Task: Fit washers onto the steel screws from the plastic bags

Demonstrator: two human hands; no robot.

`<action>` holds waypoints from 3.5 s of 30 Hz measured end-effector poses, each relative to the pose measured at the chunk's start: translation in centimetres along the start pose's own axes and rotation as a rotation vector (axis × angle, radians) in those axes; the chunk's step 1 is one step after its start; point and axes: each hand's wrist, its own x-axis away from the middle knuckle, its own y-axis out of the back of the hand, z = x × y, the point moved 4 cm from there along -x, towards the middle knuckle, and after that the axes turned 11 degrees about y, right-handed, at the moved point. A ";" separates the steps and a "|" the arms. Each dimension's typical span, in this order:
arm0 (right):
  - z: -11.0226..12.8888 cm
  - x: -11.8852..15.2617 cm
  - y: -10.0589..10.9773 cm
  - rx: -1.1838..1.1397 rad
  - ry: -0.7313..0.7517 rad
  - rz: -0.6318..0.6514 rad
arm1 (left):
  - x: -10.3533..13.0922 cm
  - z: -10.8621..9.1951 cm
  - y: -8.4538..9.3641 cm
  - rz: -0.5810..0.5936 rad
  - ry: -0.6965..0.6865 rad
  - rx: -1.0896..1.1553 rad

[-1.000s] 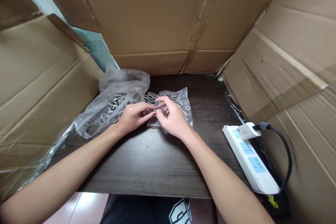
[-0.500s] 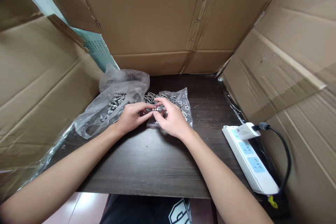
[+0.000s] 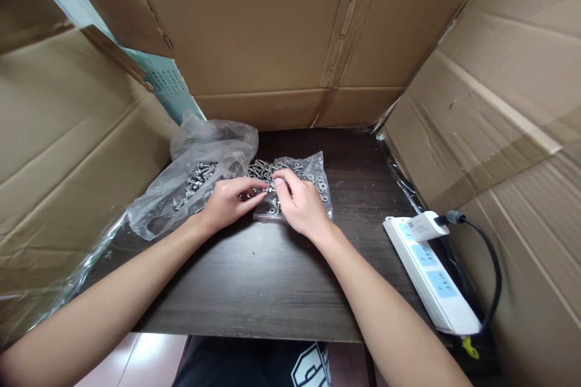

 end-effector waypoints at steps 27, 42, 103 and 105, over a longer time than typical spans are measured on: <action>0.1 0.1 -0.8 -0.085 0.081 0.036 | 0.1 0.0 -0.1 0.022 0.038 0.013; 1.6 0.9 -0.9 0.063 0.251 -0.065 | 0.9 -1.7 -0.2 0.019 0.004 -0.047; -0.1 1.2 -1.8 0.011 0.133 -0.172 | 0.3 -0.1 -1.3 0.031 0.099 0.071; -0.2 1.2 -1.9 -0.008 0.136 -0.181 | 0.3 -0.1 -1.3 0.027 0.114 0.069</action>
